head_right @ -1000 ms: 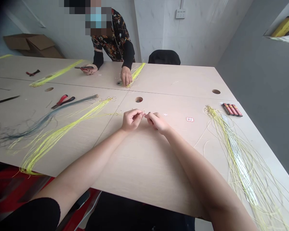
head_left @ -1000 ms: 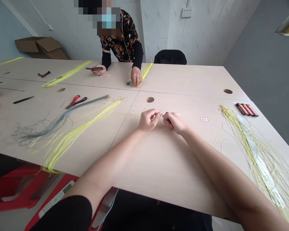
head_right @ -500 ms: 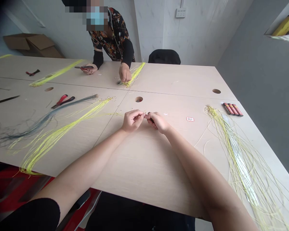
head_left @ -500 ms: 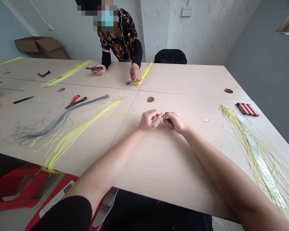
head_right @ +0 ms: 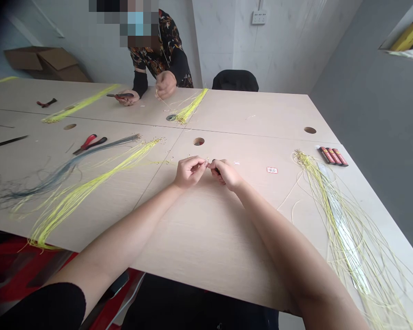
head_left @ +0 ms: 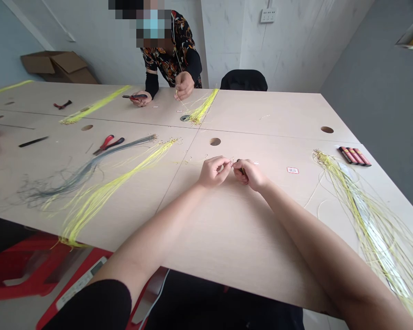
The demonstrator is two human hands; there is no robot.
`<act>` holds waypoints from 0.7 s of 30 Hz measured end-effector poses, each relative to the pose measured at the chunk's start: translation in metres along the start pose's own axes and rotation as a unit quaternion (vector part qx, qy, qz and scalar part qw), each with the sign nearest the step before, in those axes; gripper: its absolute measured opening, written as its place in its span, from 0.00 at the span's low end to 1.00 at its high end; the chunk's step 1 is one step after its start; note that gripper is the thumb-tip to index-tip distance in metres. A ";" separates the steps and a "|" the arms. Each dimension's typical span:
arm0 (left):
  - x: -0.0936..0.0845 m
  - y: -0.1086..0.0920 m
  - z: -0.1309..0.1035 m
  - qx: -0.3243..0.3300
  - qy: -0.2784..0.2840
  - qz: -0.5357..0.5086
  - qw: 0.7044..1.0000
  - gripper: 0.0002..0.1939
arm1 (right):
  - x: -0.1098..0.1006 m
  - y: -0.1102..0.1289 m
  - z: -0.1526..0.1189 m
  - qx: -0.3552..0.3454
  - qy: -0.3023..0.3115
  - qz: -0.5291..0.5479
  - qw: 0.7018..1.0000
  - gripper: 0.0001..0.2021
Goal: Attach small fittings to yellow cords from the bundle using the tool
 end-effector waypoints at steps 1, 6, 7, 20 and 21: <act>0.000 0.000 0.000 -0.002 0.001 0.000 1.000 0.12 | 0.000 0.000 0.000 0.000 0.001 -0.001 1.000 0.14; 0.000 0.001 0.000 -0.010 0.005 0.004 1.000 0.13 | 0.000 0.000 0.000 -0.001 0.006 -0.004 1.000 0.14; 0.000 0.001 0.000 -0.012 0.005 0.005 1.000 0.13 | 0.000 0.000 0.000 -0.001 0.007 -0.005 1.000 0.14; -0.002 0.017 0.001 -0.081 0.000 -0.012 0.997 0.14 | 0.001 0.007 -0.007 -0.068 0.021 -0.090 0.993 0.22; -0.002 0.018 0.001 -0.087 0.001 -0.013 0.996 0.14 | 0.001 0.007 -0.008 -0.073 0.029 -0.103 0.992 0.22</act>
Point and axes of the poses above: each hand's wrist, its own z-axis towards the middle knuckle, its own x-axis out of the palm, y = z × x, the point moved 6 cm from there along z, towards the middle knuckle, and after that the axes turned 6 degrees about -x, right-handed, at the moved point
